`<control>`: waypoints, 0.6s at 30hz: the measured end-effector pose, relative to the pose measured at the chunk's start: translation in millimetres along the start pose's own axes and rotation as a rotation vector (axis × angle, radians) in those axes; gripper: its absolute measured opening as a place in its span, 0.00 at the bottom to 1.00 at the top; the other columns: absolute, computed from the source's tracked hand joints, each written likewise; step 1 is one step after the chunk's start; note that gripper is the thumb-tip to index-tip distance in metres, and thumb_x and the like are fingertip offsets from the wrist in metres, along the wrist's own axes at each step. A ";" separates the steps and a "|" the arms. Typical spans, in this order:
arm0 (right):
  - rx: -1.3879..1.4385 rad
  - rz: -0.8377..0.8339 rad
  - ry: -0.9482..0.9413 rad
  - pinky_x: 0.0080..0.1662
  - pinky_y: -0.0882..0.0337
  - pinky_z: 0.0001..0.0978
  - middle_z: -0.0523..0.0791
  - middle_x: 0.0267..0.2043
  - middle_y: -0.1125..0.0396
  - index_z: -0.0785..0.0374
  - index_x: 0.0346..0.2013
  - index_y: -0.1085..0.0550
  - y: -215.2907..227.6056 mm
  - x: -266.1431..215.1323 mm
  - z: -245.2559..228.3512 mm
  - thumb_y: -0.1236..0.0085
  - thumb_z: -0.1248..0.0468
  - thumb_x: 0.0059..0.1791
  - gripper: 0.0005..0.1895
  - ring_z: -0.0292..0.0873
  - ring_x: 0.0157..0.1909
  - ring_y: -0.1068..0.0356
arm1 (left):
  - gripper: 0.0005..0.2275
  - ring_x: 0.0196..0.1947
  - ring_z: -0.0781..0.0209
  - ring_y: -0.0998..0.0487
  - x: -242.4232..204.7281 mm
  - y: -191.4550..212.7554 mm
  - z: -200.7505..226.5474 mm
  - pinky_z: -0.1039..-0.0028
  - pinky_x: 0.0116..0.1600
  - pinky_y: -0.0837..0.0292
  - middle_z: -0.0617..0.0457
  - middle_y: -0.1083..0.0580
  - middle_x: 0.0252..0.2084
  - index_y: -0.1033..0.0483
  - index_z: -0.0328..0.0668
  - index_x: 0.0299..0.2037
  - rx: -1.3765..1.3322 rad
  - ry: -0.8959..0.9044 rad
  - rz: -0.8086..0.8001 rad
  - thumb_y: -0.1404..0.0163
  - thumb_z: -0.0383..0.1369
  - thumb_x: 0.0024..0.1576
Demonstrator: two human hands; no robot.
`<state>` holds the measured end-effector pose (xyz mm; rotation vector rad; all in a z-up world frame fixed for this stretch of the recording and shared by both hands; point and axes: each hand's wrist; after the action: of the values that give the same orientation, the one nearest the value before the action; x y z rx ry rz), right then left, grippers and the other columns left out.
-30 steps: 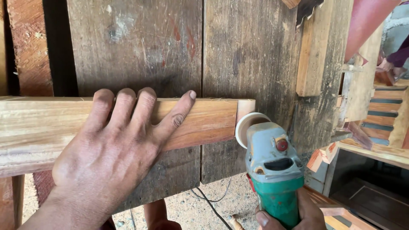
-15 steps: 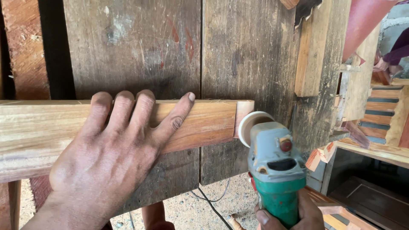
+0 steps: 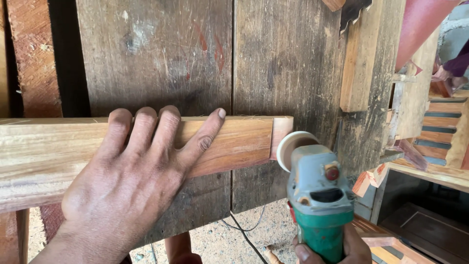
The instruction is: Sanding and shaping wooden furniture components using a power grinder.
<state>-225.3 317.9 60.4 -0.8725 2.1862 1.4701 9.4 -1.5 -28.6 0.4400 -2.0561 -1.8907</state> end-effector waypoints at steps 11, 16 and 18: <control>-0.008 0.105 0.127 0.45 0.20 0.42 0.54 0.40 0.28 0.65 0.68 0.37 20.3 2.2 -13.5 0.29 0.68 0.39 0.44 0.46 0.40 0.22 | 0.35 0.51 0.50 0.28 2.8 -4.8 0.0 0.61 0.60 0.37 0.46 0.30 0.51 0.52 0.53 0.78 0.043 -0.006 0.081 0.59 0.37 0.56; 0.020 0.136 0.136 0.45 0.19 0.42 0.54 0.40 0.28 0.65 0.68 0.36 24.4 3.6 -17.5 0.29 0.68 0.39 0.44 0.46 0.39 0.21 | 0.34 0.49 0.52 0.28 4.4 -8.0 1.5 0.62 0.60 0.37 0.48 0.30 0.51 0.55 0.59 0.77 0.097 -0.005 -0.002 0.61 0.38 0.57; 0.028 0.132 0.130 0.45 0.19 0.42 0.54 0.40 0.28 0.65 0.68 0.36 21.7 5.8 -17.3 0.29 0.68 0.38 0.44 0.46 0.39 0.21 | 0.33 0.52 0.52 0.28 2.6 -7.4 1.1 0.62 0.60 0.37 0.48 0.30 0.51 0.53 0.56 0.76 0.099 -0.004 0.021 0.63 0.39 0.57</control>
<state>-243.4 306.1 78.7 -0.8509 2.3949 1.4759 6.7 -2.2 -36.0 0.4373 -2.1556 -1.7847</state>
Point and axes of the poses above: each hand's wrist, its own x-axis towards the middle knuckle, its own y-axis out of the back of the hand, z = x × y
